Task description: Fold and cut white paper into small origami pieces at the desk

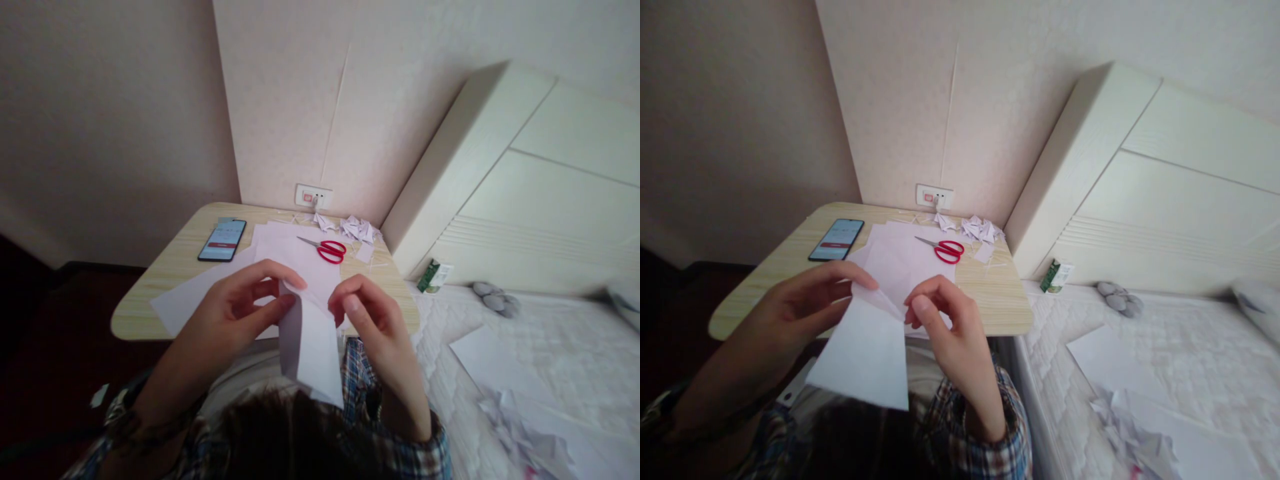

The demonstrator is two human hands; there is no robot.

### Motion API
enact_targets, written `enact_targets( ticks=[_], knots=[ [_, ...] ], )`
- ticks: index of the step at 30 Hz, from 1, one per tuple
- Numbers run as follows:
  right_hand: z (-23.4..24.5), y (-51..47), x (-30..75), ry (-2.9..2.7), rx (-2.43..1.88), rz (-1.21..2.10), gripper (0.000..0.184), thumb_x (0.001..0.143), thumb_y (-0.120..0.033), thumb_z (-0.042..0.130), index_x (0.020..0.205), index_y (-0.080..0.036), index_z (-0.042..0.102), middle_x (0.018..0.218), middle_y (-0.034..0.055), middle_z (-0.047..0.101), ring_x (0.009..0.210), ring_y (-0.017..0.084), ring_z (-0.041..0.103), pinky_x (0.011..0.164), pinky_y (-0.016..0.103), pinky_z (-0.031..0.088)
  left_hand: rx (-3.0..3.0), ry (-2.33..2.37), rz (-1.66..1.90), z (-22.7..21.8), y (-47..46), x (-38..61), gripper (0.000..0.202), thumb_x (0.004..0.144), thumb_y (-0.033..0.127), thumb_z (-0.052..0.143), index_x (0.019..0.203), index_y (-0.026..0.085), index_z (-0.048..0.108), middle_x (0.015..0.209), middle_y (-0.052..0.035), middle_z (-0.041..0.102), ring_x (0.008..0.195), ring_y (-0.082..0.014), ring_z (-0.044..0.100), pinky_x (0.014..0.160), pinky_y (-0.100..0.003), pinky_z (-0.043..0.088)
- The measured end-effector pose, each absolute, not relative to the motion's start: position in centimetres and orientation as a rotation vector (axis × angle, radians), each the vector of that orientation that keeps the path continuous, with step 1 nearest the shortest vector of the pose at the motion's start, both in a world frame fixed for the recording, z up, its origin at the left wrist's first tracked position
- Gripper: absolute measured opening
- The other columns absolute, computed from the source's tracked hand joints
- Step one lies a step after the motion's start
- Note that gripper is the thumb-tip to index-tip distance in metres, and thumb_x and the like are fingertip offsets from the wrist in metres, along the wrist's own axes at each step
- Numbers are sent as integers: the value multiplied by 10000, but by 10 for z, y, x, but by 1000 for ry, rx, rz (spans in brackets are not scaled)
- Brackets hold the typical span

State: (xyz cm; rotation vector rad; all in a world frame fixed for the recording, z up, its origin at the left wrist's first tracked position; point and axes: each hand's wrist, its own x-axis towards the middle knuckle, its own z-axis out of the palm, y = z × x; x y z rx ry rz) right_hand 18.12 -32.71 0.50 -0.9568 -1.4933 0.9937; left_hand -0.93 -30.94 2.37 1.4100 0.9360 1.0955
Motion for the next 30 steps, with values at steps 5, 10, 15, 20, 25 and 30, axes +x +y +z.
enact_targets(
  ticks=[5, 10, 15, 20, 25, 30],
  knots=[
    [5, -331, 188, -1480, -867, 1064, 456, 845, -588, 641, 1152, -267, 537, 1035, 44, 670, 925, 181, 638, 810, 298, 514, 1122, 1118, 1399, 16, -306, -6, 163, 749, 198, 742, 857, 248, 632, 842, 31, 712, 764, -154, 674, 664, -242, 588],
    [6, -332, 178, -1434, -1037, 1064, 538, 790, -458, 746, 1226, -296, 477, 1151, 39, 624, 841, 163, 652, 768, 300, 541, 1031, 1152, 1426, 14, -305, 1, 230, 737, 225, 754, 881, 234, 574, 805, 43, 700, 732, -148, 676, 664, -256, 598],
    [2, -330, 167, -1256, -1011, 935, 445, 794, -317, 739, 1174, -315, 507, 1184, 13, 577, 745, 118, 598, 710, 282, 526, 1016, 1091, 1441, 13, -309, 10, 267, 691, 274, 781, 837, 222, 563, 755, 49, 665, 690, -157, 671, 603, -252, 586],
    [-2, -330, 168, -1273, -910, 826, 270, 862, -327, 688, 1111, -310, 585, 1129, -1, 593, 904, 147, 579, 790, 273, 490, 968, 989, 1401, 9, -310, 12, 228, 735, 258, 759, 875, 235, 580, 833, 37, 673, 744, -166, 687, 652, -286, 607],
    [-1, -331, 168, -1378, -910, 833, 161, 902, -311, 649, 1060, -285, 631, 1075, -7, 632, 998, 167, 591, 825, 276, 471, 1067, 901, 1417, 4, -307, 12, 138, 757, 219, 723, 820, 238, 601, 826, 34, 695, 720, -160, 692, 633, -278, 625],
    [-1, -331, 167, -1379, -886, 875, 177, 889, -294, 669, 1063, -283, 636, 1088, -24, 640, 884, 126, 610, 759, 241, 480, 1157, 874, 1449, 2, -303, 13, 124, 758, 193, 699, 860, 239, 645, 827, 13, 722, 672, -167, 696, 587, -282, 619]
  ],
)
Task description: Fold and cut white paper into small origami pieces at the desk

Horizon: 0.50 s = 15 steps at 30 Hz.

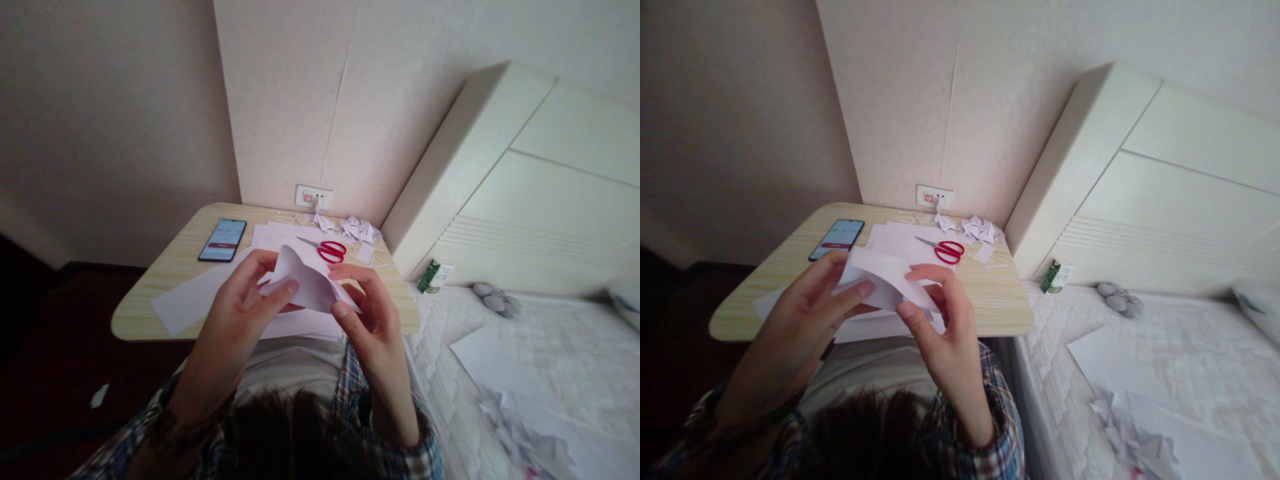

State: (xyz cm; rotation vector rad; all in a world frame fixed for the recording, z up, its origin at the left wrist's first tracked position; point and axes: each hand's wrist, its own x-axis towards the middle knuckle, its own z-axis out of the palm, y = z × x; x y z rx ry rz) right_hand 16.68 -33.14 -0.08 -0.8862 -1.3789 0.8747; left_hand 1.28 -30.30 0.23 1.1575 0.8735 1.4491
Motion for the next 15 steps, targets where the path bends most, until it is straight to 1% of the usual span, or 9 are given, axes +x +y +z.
enact_targets(
  ticks=[3, 5, 8, 10, 11, 13, 15],
  knots=[
    [-2, -330, 168, -1344, -867, 936, 185, 879, -322, 683, 1057, -294, 643, 1067, -32, 645, 838, 121, 606, 738, 240, 474, 1177, 870, 1439, 2, -303, 13, 117, 777, 205, 691, 882, 240, 655, 830, 4, 735, 657, -174, 700, 567, -285, 610],
    [-3, -329, 169, -1347, -861, 961, 202, 875, -365, 685, 1064, -301, 652, 1066, -28, 652, 832, 128, 604, 728, 248, 471, 1168, 887, 1455, 2, -304, 13, 159, 766, 208, 714, 914, 244, 667, 885, -1, 742, 713, -178, 712, 610, -287, 615],
    [-2, -327, 171, -1395, -898, 907, 185, 930, -403, 599, 1055, -298, 687, 1016, -16, 678, 849, 140, 607, 728, 256, 463, 1150, 926, 1478, 3, -306, 14, 284, 691, 180, 778, 945, 250, 671, 986, -10, 742, 844, -198, 721, 673, -280, 608],
    [-1, -326, 171, -1394, -931, 859, 178, 957, -362, 557, 996, -290, 715, 956, -17, 695, 862, 136, 612, 735, 246, 460, 1153, 942, 1480, 3, -307, 14, 324, 663, 163, 795, 946, 257, 667, 1011, -7, 741, 916, -211, 718, 716, -284, 602],
    [-1, -326, 171, -1371, -939, 858, 158, 950, -328, 569, 955, -287, 722, 921, -22, 699, 855, 130, 613, 732, 236, 460, 1162, 937, 1474, 3, -307, 14, 317, 663, 162, 796, 934, 262, 667, 999, -1, 743, 936, -214, 716, 727, -285, 600],
    [-2, -324, 169, -1298, -937, 904, 86, 903, -262, 636, 878, -276, 717, 846, -38, 690, 798, 113, 606, 695, 212, 458, 1193, 897, 1449, 3, -307, 14, 269, 678, 174, 789, 900, 270, 672, 937, 13, 749, 916, -211, 723, 696, -271, 596],
    [-4, -322, 168, -1220, -923, 969, 44, 857, -225, 685, 831, -259, 699, 771, -49, 657, 720, 96, 580, 639, 190, 445, 1239, 860, 1414, 3, -308, 14, 220, 695, 192, 779, 873, 271, 677, 866, 21, 752, 850, -203, 731, 641, -252, 586]
  ],
)
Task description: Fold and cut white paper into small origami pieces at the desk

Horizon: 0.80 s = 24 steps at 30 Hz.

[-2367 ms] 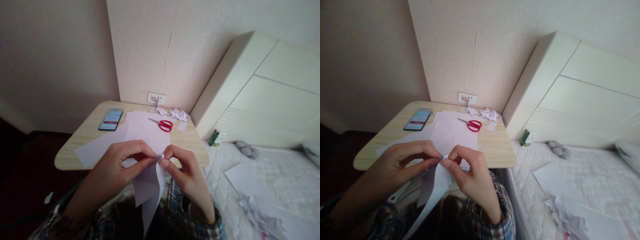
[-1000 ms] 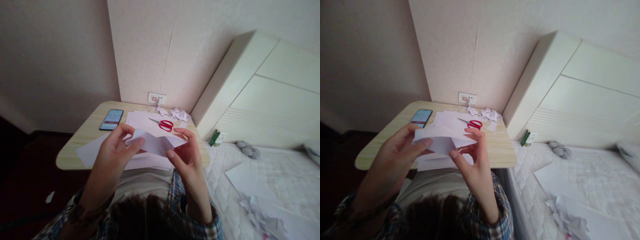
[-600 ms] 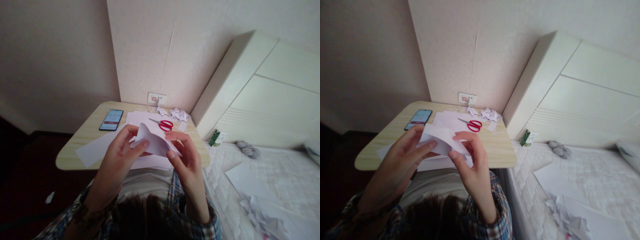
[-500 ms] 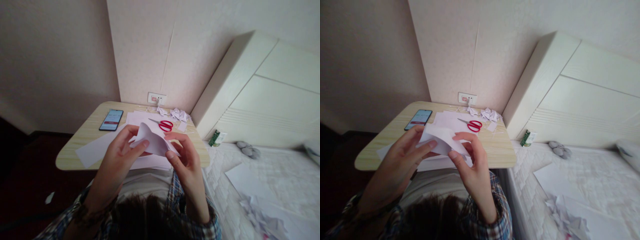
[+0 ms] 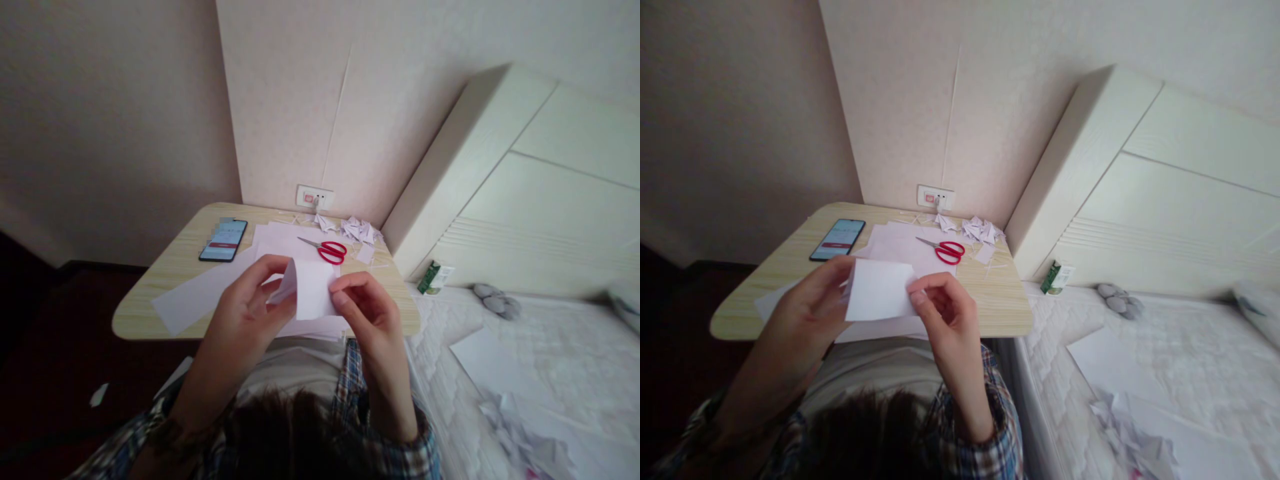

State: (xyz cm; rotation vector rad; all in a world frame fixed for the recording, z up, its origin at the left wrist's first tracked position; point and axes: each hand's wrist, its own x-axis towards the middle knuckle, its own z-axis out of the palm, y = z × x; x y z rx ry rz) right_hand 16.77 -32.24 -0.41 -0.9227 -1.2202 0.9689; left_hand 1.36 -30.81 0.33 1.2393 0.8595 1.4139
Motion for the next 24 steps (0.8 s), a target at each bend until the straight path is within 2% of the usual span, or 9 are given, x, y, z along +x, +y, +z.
enact_targets(
  ticks=[3, 5, 10, 13, 17, 19, 22, 24],
  knots=[
    [-8, -319, 165, -1124, -865, 1032, 60, 830, -200, 707, 835, -242, 665, 758, -50, 634, 690, 87, 564, 612, 179, 437, 1311, 903, 1398, 5, -311, 12, 205, 716, 211, 767, 892, 267, 680, 821, 17, 751, 767, -197, 729, 603, -248, 578],
    [-11, -318, 163, -1079, -828, 1034, 94, 825, -180, 706, 852, -242, 641, 765, -51, 630, 695, 88, 570, 613, 179, 443, 1390, 963, 1389, 6, -313, 11, 212, 738, 211, 749, 932, 269, 687, 874, 7, 751, 796, -198, 726, 645, -259, 589],
    [-12, -319, 163, -1085, -851, 907, 143, 823, -156, 712, 884, -250, 622, 782, -59, 623, 725, 89, 588, 634, 179, 458, 1716, 1041, 1495, 8, -317, 5, 355, 804, 142, 661, 1114, 316, 671, 1207, -8, 664, 1170, -230, 619, 964, -345, 545],
    [-11, -322, 162, -1129, -889, 843, 132, 835, -157, 702, 885, -245, 617, 807, -52, 621, 748, 95, 595, 657, 191, 468, 1918, 1092, 1676, 11, -316, 1, 482, 820, 97, 636, 1237, 337, 616, 1303, -13, 612, 1274, -241, 544, 1069, -412, 479],
    [-7, -326, 160, -1184, -910, 802, 122, 850, -151, 681, 876, -242, 603, 820, -48, 622, 751, 99, 594, 671, 202, 477, 2318, 1137, 1772, 13, -314, -3, 472, 786, 5, 611, 1148, 299, 680, 1334, -43, 612, 1271, -248, 547, 1075, -432, 464],
    [-6, -327, 159, -1210, -922, 792, 118, 855, -152, 672, 885, -241, 601, 830, -44, 624, 759, 103, 595, 678, 210, 483, 2448, 1110, 1787, 13, -314, -3, 432, 762, 10, 637, 1096, 274, 707, 1307, -58, 642, 1260, -261, 560, 1081, -433, 450],
    [-6, -328, 157, -1243, -937, 781, 116, 853, -152, 668, 894, -236, 600, 834, -31, 627, 760, 118, 599, 681, 232, 495, 2481, 1033, 1838, 11, -314, -1, 365, 740, 87, 721, 1070, 244, 716, 1149, -67, 727, 1130, -267, 645, 1051, -424, 473],
    [-6, -329, 157, -1258, -940, 776, 120, 850, -148, 668, 900, -233, 600, 836, -24, 632, 757, 125, 603, 677, 242, 503, 2466, 1023, 1877, 10, -314, 0, 326, 745, 83, 727, 1036, 230, 726, 1037, -53, 760, 1004, -242, 696, 992, -379, 513]
  ],
)
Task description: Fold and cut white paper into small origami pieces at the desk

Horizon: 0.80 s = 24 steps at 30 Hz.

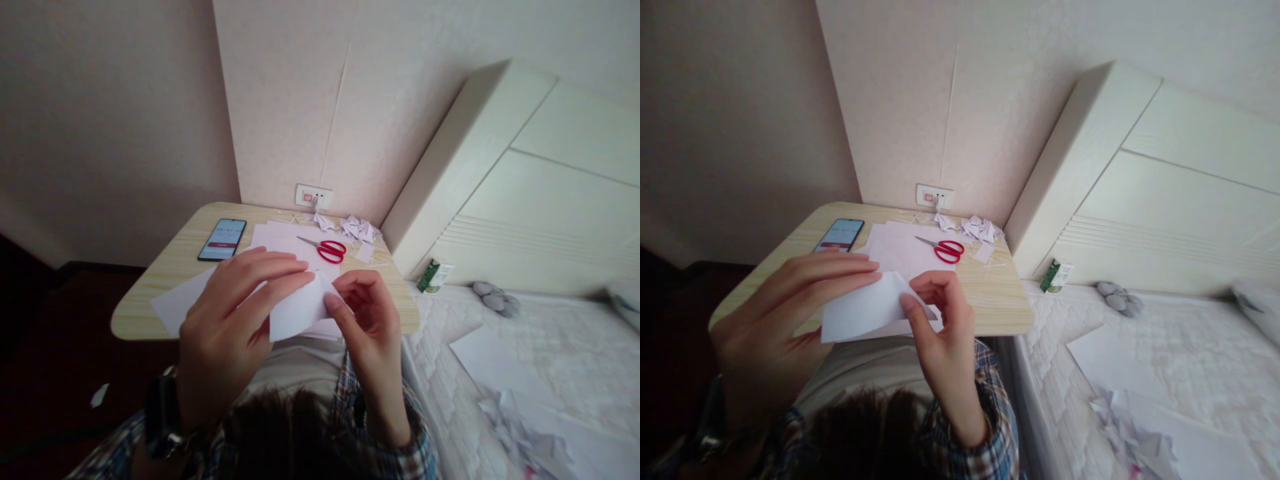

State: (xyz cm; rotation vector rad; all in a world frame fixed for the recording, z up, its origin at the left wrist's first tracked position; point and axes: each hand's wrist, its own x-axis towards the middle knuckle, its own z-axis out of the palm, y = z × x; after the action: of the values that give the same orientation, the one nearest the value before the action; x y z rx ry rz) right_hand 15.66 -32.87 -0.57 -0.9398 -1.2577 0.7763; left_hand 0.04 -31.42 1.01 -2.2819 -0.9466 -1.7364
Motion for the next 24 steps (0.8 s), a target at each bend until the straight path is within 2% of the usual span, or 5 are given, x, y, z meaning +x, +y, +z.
enact_targets(
  ticks=[4, 10, 20, 24],
  knots=[
    [-5, -330, 156, -1263, -946, 779, 133, 849, -133, 662, 900, -238, 600, 828, -30, 634, 749, 119, 603, 671, 236, 507, -2241, -958, -1719, 8, -316, 1, 305, 737, 40, 741, 1003, 188, 743, 965, -50, 770, 909, -210, 716, 877, -284, 542],
    [-2, -333, 154, -1291, -951, 770, 131, 847, -131, 661, 897, -235, 600, 837, -25, 646, 755, 122, 618, 686, 243, 519, -2169, -1037, -1763, 6, -317, 4, 249, 738, 75, 769, 967, 171, 754, 877, -41, 731, 802, -169, 686, 741, -240, 517],
    [-2, -335, 151, -1294, -939, 778, 115, 858, -139, 663, 880, -231, 598, 794, -27, 629, 711, 118, 607, 639, 239, 507, -2175, -1163, -1904, 9, -318, 9, 144, 739, 145, 773, 855, 225, 743, 790, -11, 690, 706, -172, 647, 618, -270, 489],
    [-1, -337, 150, -1293, -933, 759, 120, 856, -133, 664, 867, -233, 599, 778, -34, 623, 694, 110, 601, 618, 228, 495, -2114, -1172, -1965, 8, -319, 15, 137, 769, 127, 739, 845, 239, 723, 799, -6, 685, 722, -177, 650, 625, -289, 485]
  ],
)
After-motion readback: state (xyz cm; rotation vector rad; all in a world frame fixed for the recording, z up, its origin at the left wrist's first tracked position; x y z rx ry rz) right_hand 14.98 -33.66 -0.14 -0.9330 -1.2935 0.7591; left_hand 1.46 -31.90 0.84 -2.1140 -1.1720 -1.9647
